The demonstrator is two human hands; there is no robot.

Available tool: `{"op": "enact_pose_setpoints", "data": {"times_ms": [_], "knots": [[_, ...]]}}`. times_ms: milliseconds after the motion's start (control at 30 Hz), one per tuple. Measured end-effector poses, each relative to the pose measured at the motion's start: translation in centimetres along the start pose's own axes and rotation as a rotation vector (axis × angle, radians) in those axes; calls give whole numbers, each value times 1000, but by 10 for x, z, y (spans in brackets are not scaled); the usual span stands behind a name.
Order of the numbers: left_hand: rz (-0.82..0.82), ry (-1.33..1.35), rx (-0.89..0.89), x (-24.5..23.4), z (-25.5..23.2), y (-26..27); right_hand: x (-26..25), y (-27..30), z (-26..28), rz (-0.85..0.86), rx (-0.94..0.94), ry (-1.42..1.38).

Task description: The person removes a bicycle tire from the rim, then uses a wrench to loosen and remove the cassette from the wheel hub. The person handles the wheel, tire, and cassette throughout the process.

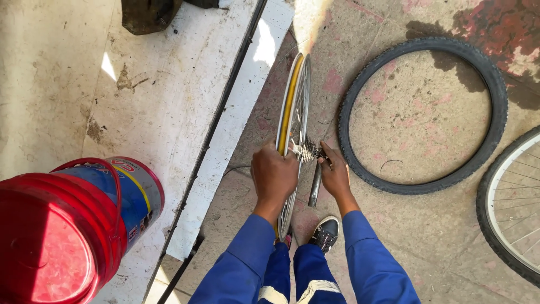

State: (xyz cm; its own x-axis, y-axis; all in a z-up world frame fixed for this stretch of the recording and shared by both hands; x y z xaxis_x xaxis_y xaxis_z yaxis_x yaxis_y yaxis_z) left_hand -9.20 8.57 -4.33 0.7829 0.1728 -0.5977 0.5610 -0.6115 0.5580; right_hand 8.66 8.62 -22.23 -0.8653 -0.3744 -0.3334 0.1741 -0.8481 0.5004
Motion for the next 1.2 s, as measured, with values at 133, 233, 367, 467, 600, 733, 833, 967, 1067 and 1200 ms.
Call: {"op": "enact_pose_setpoints", "data": {"times_ms": [133, 233, 367, 467, 600, 733, 833, 967, 1067, 1200], "knots": [[5, -36, 1, 2, 2, 7, 2, -7, -25, 74, 29, 35], [4, -1, 3, 3, 0, 1, 2, -12, -13, 90, 12, 91], [10, -4, 20, 4, 1, 6, -7, 9, 13, 116, 22, 138], [34, -5, -14, 7, -6, 16, -10, 25, 25, 153, 14, 246], [63, 48, 21, 10, -12, 26, -19, 78, 108, -30, 114, 133], [148, 197, -83, 4, -8, 50, 5, 129, 109, -41, 18, -531], [227, 231, -193, 6, 15, 67, 20, 161, 92, -7, 123, -556], [300, 176, -219, 6, 32, 78, 7, 191, 128, 10, 209, -408], [297, 126, -236, 3, 35, 89, 8, 200, 136, 36, 292, -268], [272, 51, -176, 8, 45, 96, 26, 207, 83, -76, 335, -166]]}}
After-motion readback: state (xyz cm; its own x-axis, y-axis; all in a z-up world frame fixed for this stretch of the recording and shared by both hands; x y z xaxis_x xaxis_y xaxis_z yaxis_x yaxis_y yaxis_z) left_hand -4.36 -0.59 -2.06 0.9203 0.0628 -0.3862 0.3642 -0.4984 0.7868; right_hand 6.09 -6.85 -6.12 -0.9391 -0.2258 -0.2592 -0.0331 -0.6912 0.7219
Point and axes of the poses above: each hand's wrist, its own y-axis away from the middle knuckle, its own x-axis out of the palm, z = x × y, the point moved 7 cm from there along -y, towards the middle knuckle
